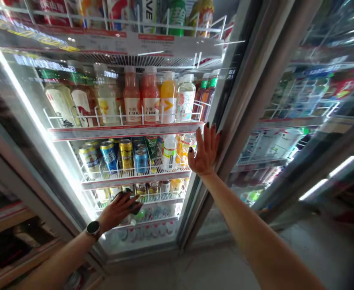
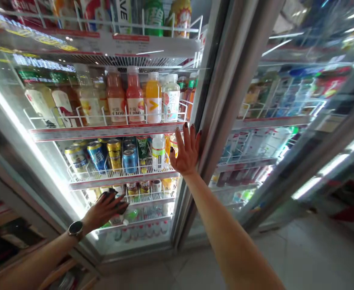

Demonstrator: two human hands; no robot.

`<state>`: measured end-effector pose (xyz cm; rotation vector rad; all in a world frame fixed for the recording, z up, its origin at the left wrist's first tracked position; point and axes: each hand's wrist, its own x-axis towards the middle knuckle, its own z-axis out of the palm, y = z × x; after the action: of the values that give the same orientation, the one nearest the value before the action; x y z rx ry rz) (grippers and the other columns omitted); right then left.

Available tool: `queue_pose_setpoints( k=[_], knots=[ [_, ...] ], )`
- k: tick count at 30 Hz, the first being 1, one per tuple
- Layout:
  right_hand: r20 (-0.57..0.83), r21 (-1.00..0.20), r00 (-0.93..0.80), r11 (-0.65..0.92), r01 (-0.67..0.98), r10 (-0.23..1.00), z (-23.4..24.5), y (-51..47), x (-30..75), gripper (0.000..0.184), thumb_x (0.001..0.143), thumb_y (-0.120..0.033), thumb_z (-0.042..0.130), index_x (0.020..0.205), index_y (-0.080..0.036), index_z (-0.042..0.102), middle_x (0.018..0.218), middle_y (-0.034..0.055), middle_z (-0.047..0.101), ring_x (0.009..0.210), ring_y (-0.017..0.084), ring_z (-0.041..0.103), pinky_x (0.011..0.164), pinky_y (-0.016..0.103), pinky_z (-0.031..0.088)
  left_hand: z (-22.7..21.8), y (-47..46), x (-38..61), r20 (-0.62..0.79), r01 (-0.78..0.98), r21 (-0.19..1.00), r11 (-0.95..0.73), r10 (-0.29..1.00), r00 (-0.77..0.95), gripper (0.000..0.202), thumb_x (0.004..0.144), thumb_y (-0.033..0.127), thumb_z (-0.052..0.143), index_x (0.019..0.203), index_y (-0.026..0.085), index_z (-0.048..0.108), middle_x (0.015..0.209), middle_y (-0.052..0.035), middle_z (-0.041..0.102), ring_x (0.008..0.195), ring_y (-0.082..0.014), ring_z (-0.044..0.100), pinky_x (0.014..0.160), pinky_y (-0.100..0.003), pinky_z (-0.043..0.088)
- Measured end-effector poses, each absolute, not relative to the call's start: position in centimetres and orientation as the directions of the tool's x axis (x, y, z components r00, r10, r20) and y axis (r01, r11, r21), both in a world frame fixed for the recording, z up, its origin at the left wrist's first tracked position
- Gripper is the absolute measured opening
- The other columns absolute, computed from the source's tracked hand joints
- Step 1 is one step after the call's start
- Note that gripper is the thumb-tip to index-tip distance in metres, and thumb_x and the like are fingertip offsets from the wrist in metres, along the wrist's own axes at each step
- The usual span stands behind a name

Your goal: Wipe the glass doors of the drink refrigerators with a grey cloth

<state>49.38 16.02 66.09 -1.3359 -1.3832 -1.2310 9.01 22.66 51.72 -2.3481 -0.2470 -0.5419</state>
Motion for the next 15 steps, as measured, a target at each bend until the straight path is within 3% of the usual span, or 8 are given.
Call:
queue_pose_setpoints(
  k=[2, 3, 5, 7, 8, 10, 12, 15],
  knots=[
    [0.979, 0.088, -0.076, -0.056, 0.995, 0.189, 66.1, 16.0, 49.4, 0.073, 0.101, -0.049, 0.031, 0.167, -0.02, 0.025, 0.172, 0.0148, 0.033, 0.162, 0.037, 0.022, 0.127, 0.069, 0.023, 52.6, 23.3, 7.6, 0.412, 0.277, -0.614, -0.739, -0.001, 0.911, 0.061, 0.091, 0.03, 0.071, 0.149, 0.041, 0.055, 0.158, 0.0009, 0.055, 0.15, -0.0215, 0.047, 0.133, -0.039, 0.022],
    [0.979, 0.083, -0.069, -0.064, 0.995, 0.194, 66.1, 16.0, 49.4, 0.072, 0.101, -0.049, 0.031, 0.167, -0.02, 0.025, 0.171, 0.015, 0.033, 0.162, 0.037, 0.023, 0.127, 0.069, 0.023, 54.8, 23.7, 7.2, 0.435, 0.295, -0.609, -0.736, 0.001, 0.9, 0.064, 0.091, 0.031, 0.071, 0.151, 0.043, 0.053, 0.159, 0.0014, 0.053, 0.152, -0.0222, 0.044, 0.133, -0.041, 0.022],
    [0.98, 0.083, -0.071, -0.061, 0.995, 0.183, 66.0, 16.0, 49.4, 0.071, 0.101, -0.048, 0.031, 0.167, -0.02, 0.027, 0.171, 0.0152, 0.034, 0.162, 0.037, 0.024, 0.127, 0.069, 0.024, 61.7, 24.7, 6.9, 0.569, 0.402, -0.568, -0.719, 0.01, 0.822, 0.07, 0.09, 0.037, 0.073, 0.155, 0.044, 0.047, 0.165, -0.0009, 0.045, 0.16, -0.0308, 0.03, 0.134, -0.053, 0.019],
    [0.984, 0.095, -0.088, -0.039, 0.995, 0.153, 66.0, 15.9, 49.4, 0.071, 0.101, -0.047, 0.033, 0.167, -0.02, 0.027, 0.171, 0.015, 0.034, 0.162, 0.037, 0.024, 0.126, 0.069, 0.025, 69.6, 25.4, 7.1, 0.769, 0.572, -0.476, -0.668, -0.002, 0.639, 0.077, 0.088, 0.047, 0.077, 0.158, 0.04, 0.045, 0.176, -0.005, 0.021, 0.163, -0.0419, 0.015, 0.13, -0.067, 0.017],
    [0.986, 0.1, -0.094, -0.031, 0.995, 0.139, 66.0, 15.9, 49.4, 0.071, 0.101, -0.046, 0.034, 0.167, -0.021, 0.027, 0.171, 0.0147, 0.034, 0.162, 0.037, 0.024, 0.126, 0.068, 0.025, 72.8, 25.6, 7.4, 0.838, 0.64, -0.421, -0.643, -0.004, 0.546, 0.08, 0.088, 0.049, 0.077, 0.159, 0.035, 0.043, 0.178, -0.0062, 0.01, 0.163, -0.044, 0.012, 0.129, -0.07, 0.016],
    [0.986, 0.118, -0.114, -0.03, 0.993, 0.121, 66.0, 15.9, 49.5, 0.071, 0.101, -0.044, 0.035, 0.167, -0.021, 0.026, 0.172, 0.0147, 0.033, 0.162, 0.036, 0.023, 0.126, 0.068, 0.026, 76.4, 25.6, 7.9, 0.905, 0.721, -0.323, -0.613, 0.023, 0.425, 0.079, 0.092, 0.051, 0.071, 0.161, 0.03, 0.04, 0.179, -0.0031, 0.003, 0.163, -0.0442, 0.007, 0.129, -0.07, 0.014],
    [0.984, 0.138, -0.132, -0.047, 0.989, 0.116, 65.9, 15.9, 49.6, 0.07, 0.102, -0.044, 0.034, 0.167, -0.02, 0.027, 0.171, 0.0158, 0.033, 0.162, 0.037, 0.023, 0.126, 0.069, 0.026, 75.0, 25.3, 8.3, 0.925, 0.753, -0.251, -0.608, 0.079, 0.372, 0.072, 0.095, 0.049, 0.066, 0.161, 0.031, 0.041, 0.179, -0.0005, 0.004, 0.163, -0.0433, 0.006, 0.129, -0.071, 0.014],
    [0.983, 0.15, -0.141, -0.066, 0.987, 0.116, 65.9, 16.0, 49.7, 0.07, 0.102, -0.044, 0.032, 0.167, -0.018, 0.028, 0.17, 0.0173, 0.035, 0.162, 0.037, 0.023, 0.126, 0.069, 0.026, 65.4, 24.5, 7.9, 0.899, 0.751, -0.215, -0.625, 0.174, 0.402, 0.072, 0.093, 0.044, 0.07, 0.159, 0.037, 0.044, 0.177, -0.0058, 0.014, 0.163, -0.045, 0.005, 0.125, -0.078, 0.018]
  ],
)
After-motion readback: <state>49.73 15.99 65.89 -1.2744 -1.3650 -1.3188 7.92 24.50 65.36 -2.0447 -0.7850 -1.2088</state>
